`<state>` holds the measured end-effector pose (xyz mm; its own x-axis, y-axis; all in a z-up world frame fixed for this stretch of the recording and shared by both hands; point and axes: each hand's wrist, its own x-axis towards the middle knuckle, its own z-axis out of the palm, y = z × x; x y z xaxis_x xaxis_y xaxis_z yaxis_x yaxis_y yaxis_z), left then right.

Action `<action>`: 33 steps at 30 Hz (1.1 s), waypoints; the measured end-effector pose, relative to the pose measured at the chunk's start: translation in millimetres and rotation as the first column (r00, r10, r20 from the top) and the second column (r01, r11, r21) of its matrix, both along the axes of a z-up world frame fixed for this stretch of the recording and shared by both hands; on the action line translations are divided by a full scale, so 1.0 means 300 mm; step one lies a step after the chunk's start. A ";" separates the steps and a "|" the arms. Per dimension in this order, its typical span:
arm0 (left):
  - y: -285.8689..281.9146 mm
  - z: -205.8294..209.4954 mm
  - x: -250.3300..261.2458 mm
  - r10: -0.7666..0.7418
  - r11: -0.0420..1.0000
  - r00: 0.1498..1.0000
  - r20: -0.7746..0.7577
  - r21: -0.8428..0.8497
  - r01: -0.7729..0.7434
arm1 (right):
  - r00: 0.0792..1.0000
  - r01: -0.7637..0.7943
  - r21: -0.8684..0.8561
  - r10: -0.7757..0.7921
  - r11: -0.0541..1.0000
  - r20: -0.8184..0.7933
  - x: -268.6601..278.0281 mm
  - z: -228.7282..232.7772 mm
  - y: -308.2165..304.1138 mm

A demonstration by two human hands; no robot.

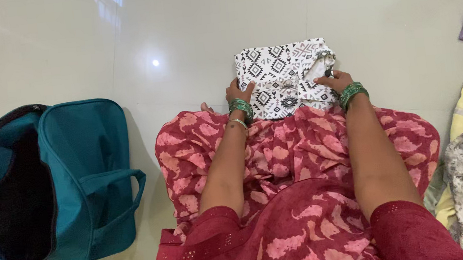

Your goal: The person folds a patterned shirt on the floor and then places it into a blue bag.

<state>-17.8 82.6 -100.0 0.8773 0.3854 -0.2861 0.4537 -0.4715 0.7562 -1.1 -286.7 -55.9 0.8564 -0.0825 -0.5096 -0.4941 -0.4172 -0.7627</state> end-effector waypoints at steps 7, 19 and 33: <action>-0.011 0.078 -0.017 0.077 0.993 0.997 0.027 -0.095 -0.074 | 0.953 0.065 0.287 0.025 0.956 -0.300 -0.027 0.212 0.115; 0.010 0.026 0.012 0.007 0.996 0.996 0.089 -0.086 0.001 | 0.989 -0.120 0.186 0.134 0.975 -0.066 -0.016 0.021 0.063; 1.201 1.198 -0.311 0.212 0.349 0.977 -0.033 0.936 -0.044 | 0.983 -0.182 0.009 0.182 0.983 -0.020 -0.009 0.065 0.059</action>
